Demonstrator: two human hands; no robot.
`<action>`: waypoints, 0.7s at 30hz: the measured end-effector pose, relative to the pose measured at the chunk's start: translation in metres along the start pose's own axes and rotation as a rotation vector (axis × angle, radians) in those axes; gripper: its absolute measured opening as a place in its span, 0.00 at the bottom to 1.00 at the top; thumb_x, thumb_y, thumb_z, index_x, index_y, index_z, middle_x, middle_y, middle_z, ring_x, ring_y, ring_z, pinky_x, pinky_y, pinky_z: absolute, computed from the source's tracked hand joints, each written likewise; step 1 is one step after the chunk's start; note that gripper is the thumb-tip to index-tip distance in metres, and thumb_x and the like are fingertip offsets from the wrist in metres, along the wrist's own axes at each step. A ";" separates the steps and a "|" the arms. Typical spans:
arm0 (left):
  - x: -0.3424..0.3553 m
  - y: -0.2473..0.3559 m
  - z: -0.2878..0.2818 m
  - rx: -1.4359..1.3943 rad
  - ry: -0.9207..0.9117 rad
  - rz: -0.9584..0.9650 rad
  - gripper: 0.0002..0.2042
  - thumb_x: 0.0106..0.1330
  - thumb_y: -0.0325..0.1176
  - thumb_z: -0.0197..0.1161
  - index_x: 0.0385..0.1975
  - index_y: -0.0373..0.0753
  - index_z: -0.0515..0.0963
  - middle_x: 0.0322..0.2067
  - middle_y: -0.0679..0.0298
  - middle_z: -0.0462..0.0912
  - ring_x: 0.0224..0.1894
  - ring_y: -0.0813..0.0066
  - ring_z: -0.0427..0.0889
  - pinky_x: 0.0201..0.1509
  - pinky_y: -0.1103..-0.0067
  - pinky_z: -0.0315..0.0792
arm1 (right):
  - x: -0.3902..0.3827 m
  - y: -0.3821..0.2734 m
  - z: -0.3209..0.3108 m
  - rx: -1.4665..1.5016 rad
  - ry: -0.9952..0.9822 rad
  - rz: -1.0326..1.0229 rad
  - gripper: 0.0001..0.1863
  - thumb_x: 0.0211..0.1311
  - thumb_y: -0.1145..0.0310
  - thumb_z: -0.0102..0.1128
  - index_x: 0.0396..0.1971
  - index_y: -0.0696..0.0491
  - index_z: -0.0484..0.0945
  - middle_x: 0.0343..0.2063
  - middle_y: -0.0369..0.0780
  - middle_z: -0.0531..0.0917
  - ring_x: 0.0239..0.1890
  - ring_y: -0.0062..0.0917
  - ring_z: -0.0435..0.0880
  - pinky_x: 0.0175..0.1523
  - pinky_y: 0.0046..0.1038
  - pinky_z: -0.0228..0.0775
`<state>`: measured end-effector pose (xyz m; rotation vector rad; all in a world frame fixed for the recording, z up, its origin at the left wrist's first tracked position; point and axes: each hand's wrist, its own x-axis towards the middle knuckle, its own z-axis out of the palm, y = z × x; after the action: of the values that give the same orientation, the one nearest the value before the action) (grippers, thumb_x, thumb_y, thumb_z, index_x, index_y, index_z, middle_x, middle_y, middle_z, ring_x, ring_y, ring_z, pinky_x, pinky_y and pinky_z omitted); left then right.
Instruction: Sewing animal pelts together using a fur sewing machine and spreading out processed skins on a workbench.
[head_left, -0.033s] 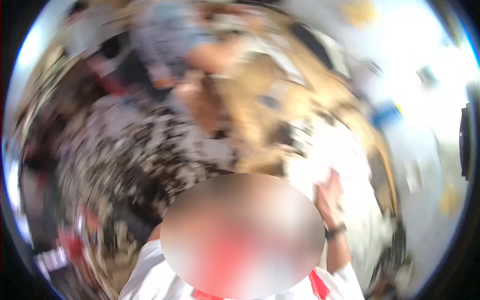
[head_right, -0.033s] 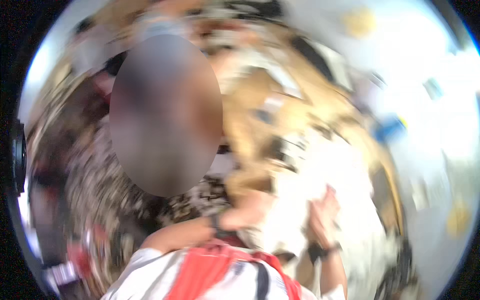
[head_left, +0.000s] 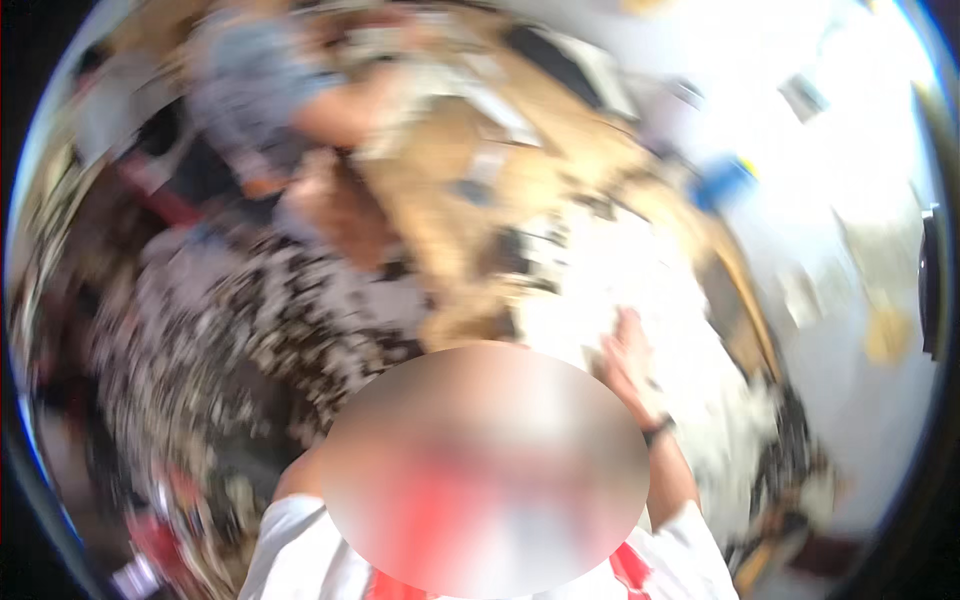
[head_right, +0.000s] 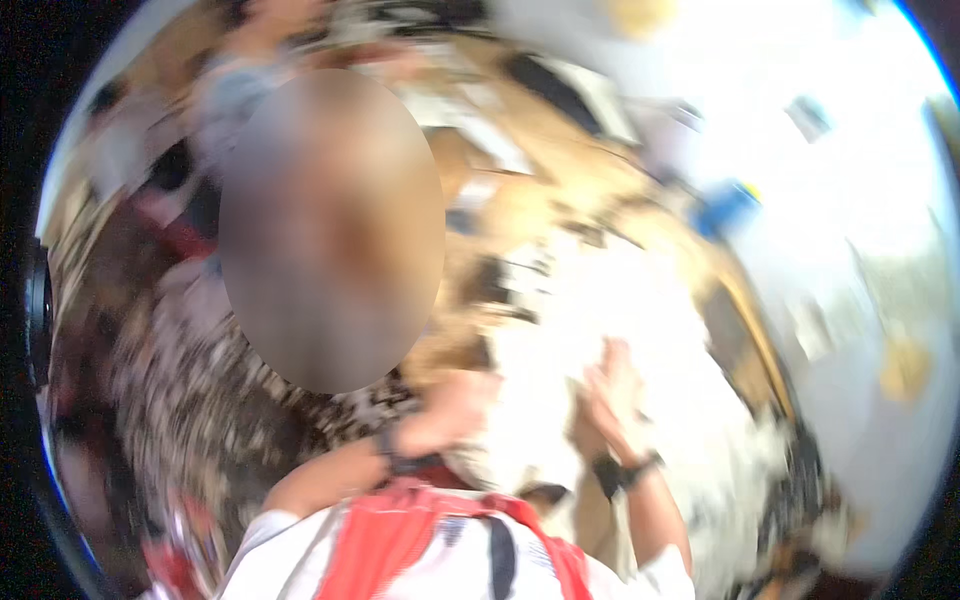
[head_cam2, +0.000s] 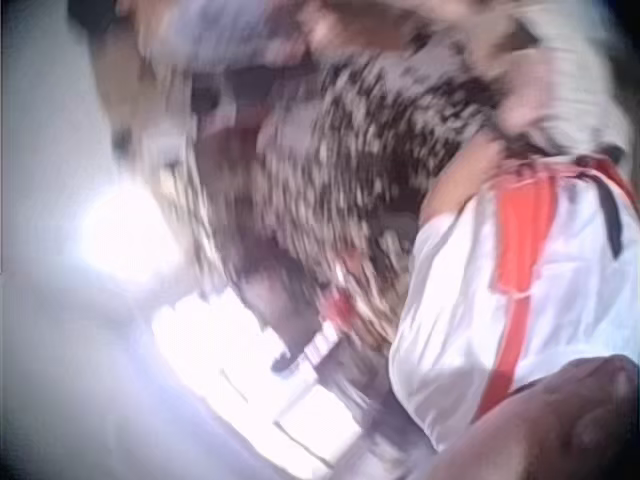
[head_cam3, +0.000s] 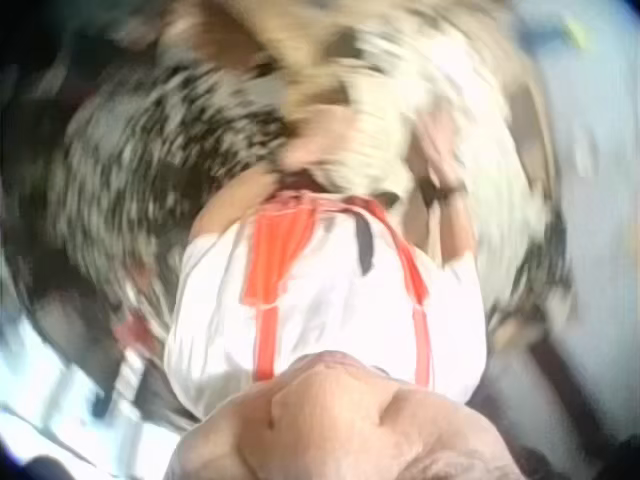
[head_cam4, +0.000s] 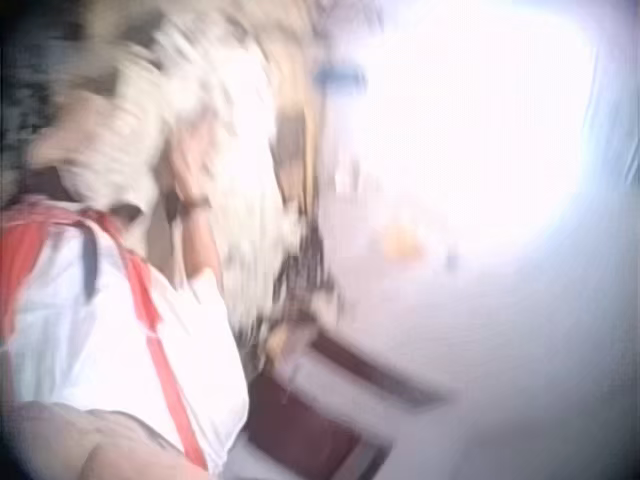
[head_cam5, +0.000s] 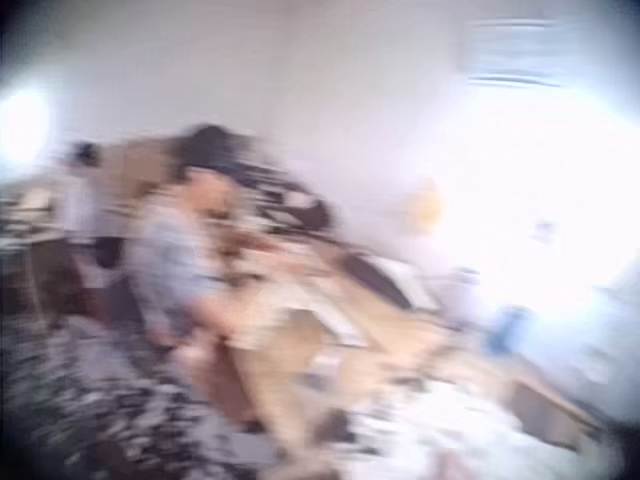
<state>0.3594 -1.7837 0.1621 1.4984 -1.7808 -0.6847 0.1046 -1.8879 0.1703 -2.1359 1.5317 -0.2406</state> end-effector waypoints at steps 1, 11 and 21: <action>0.010 0.016 -0.004 0.008 -0.079 -0.231 0.24 0.72 0.49 0.55 0.20 0.37 0.81 0.18 0.46 0.79 0.21 0.47 0.80 0.26 0.57 0.72 | 0.006 0.024 0.004 0.038 0.227 -0.013 0.33 0.70 0.54 0.48 0.68 0.60 0.61 0.66 0.59 0.65 0.69 0.55 0.62 0.72 0.47 0.53; 0.034 0.036 0.013 0.161 -0.158 -0.112 0.30 0.71 0.51 0.56 0.14 0.29 0.76 0.17 0.39 0.75 0.23 0.37 0.78 0.27 0.54 0.69 | 0.009 0.029 -0.009 -0.213 0.377 0.442 0.40 0.72 0.44 0.43 0.75 0.52 0.51 0.74 0.53 0.52 0.77 0.47 0.44 0.74 0.60 0.35; 0.037 0.013 -0.013 -0.276 -0.153 -0.116 0.21 0.72 0.39 0.59 0.17 0.31 0.73 0.18 0.44 0.74 0.22 0.38 0.74 0.24 0.57 0.62 | 0.017 0.012 -0.003 -0.321 0.353 0.496 0.39 0.70 0.44 0.45 0.75 0.49 0.53 0.74 0.52 0.54 0.77 0.46 0.48 0.73 0.57 0.40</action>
<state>0.3584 -1.8173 0.1866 1.3988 -1.6391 -1.0819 0.0990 -1.9078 0.1648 -1.9211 2.3874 -0.2145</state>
